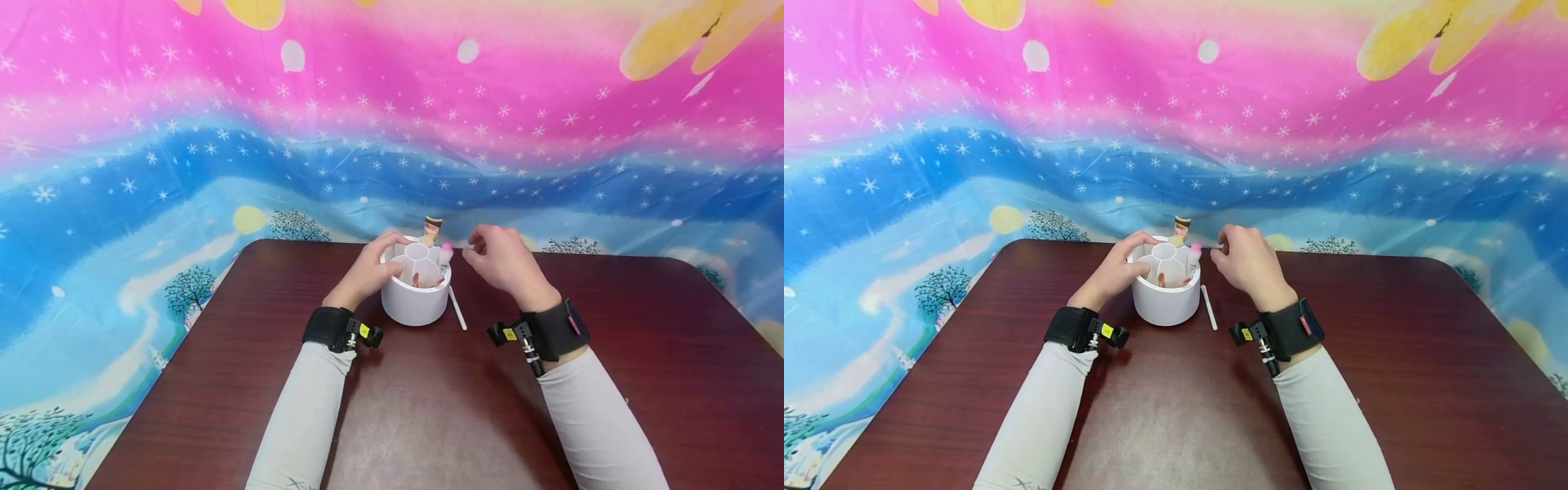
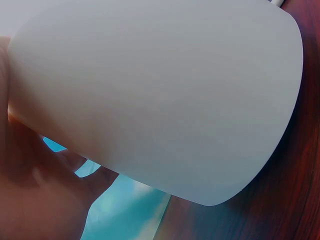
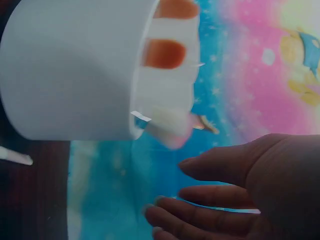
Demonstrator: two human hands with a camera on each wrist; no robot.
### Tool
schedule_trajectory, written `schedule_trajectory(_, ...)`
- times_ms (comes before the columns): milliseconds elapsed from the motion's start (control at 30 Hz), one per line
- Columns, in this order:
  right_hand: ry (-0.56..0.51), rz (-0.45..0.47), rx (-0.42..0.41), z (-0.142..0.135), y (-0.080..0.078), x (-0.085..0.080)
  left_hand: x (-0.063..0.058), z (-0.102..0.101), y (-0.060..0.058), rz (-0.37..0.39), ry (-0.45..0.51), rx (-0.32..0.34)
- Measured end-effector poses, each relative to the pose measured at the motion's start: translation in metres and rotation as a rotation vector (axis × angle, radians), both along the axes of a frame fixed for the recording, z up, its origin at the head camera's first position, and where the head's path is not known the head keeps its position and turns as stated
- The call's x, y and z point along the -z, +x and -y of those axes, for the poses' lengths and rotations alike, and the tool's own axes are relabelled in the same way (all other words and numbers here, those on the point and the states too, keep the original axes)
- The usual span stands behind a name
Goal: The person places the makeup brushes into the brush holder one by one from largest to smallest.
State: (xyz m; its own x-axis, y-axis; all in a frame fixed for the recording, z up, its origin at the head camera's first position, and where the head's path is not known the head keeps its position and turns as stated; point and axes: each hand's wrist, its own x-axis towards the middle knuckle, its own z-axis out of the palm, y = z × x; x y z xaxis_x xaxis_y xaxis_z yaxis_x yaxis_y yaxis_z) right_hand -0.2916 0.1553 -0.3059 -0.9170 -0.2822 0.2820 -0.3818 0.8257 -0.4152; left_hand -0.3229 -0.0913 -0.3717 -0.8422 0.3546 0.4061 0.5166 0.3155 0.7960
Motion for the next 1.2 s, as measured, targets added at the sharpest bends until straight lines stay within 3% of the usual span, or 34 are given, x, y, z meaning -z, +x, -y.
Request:
schedule_trajectory(233,0.076,0.153,-0.006,-0.006,-0.007,0.012,0.000,0.000,0.000,0.004,-0.001,-0.004)
schedule_trajectory(433,0.134,0.206,-0.019,-0.005,-0.013,0.022,0.001,0.000,0.000,0.008,0.001,-0.007)
schedule_trajectory(633,0.259,0.303,-0.074,0.004,-0.018,0.035,0.001,0.000,-0.001,0.004,-0.002,-0.010)
schedule_trajectory(800,0.336,0.373,-0.065,0.010,-0.017,0.042,0.000,-0.001,0.000,-0.002,0.006,0.002)
schedule_trajectory(867,0.347,0.394,-0.069,0.012,-0.017,0.045,-0.002,-0.001,0.002,-0.003,0.016,0.014)
schedule_trajectory(1100,0.394,0.413,-0.062,0.017,-0.014,0.051,-0.028,-0.002,0.029,0.003,0.031,0.037)
schedule_trajectory(1200,0.413,0.422,-0.052,0.018,-0.013,0.052,-0.026,-0.001,0.026,0.000,0.029,0.031)
